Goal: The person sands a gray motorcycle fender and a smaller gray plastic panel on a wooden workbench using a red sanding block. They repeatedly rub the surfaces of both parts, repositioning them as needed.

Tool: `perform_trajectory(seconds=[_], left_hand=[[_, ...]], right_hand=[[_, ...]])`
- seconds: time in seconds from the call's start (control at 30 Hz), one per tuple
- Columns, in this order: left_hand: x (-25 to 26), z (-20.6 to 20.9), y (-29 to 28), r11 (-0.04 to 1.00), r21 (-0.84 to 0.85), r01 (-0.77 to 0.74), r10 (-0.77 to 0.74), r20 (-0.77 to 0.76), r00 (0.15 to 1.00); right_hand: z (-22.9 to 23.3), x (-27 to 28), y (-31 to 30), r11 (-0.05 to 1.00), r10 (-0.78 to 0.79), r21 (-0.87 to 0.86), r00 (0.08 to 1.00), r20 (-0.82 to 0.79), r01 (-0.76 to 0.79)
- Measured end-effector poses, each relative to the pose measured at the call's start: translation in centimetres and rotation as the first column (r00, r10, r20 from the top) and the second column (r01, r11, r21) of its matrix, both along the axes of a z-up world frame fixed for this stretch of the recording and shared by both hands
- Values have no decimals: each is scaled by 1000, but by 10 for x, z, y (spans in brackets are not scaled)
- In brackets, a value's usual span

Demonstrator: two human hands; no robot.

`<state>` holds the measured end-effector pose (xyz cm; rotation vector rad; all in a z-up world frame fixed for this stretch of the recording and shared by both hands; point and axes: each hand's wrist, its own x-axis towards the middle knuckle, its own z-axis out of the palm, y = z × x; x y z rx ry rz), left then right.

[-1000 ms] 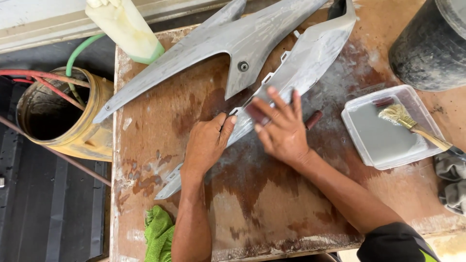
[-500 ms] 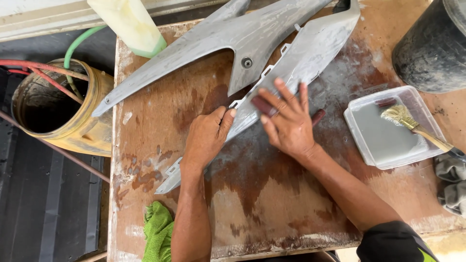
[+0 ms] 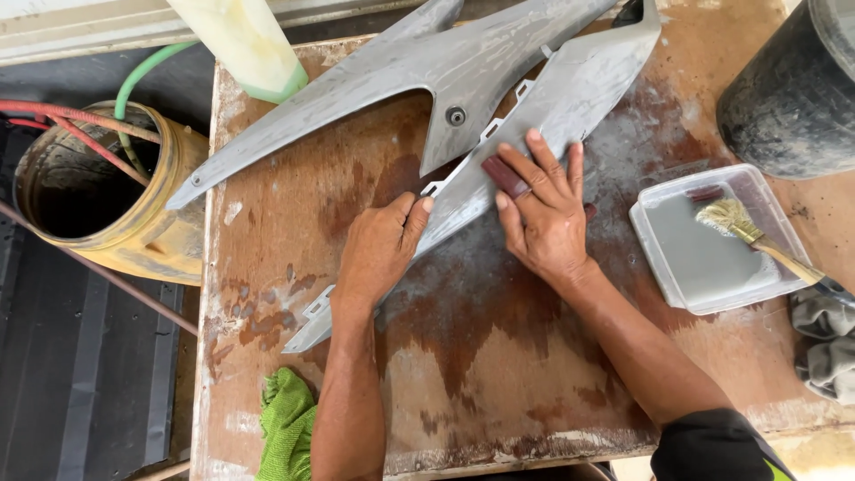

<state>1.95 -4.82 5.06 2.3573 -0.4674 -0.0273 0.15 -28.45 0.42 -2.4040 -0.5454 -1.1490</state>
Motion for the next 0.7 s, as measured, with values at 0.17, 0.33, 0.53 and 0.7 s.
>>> perform_trajectory(seconds=[0.17,0.33,0.53,0.7], left_hand=[[1,-3,0,1000,-3,-8,8,-3,1000],[0,-4,1,1000,-1,-21,21,-6,1000],[2,-5,0,1000,17,-2,2,2,1000],[1,-4,1,1000,12,-8,8,11,1000]], right_hand=[[-20,-6,20,998,59,-5,998,-8,-59],[-9,10,6,998,26,-62,999,-40,-28],[-16,4,23,1000,-9,-16,999,-38,9],[-22,10,18,997,52,-47,998,-42,-54]])
